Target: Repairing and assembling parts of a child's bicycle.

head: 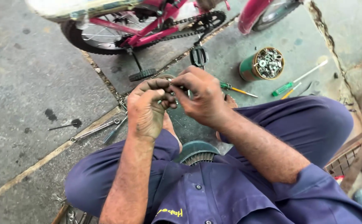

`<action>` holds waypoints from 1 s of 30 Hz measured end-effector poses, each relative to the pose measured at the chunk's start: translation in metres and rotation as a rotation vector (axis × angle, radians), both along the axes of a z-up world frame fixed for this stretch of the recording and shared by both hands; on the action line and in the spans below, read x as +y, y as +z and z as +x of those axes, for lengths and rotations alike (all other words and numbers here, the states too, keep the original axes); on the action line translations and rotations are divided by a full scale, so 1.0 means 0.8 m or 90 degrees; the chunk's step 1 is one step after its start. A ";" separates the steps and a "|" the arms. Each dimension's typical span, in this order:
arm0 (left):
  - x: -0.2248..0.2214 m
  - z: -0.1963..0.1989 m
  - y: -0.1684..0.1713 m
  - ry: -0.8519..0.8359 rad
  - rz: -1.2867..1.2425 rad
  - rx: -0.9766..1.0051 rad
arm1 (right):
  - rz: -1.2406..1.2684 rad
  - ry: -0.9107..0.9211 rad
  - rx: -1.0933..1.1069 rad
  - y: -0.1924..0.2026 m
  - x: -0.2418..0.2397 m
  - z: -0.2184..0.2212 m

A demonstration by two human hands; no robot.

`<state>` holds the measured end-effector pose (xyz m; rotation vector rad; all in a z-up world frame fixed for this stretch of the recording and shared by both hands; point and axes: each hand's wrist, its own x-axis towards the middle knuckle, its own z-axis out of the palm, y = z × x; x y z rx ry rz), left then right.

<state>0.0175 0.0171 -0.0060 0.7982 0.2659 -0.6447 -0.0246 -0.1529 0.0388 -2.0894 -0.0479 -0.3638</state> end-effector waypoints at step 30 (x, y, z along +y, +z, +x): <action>0.096 0.048 0.080 0.268 -0.051 -0.133 | -0.118 0.050 0.369 -0.263 -0.052 0.019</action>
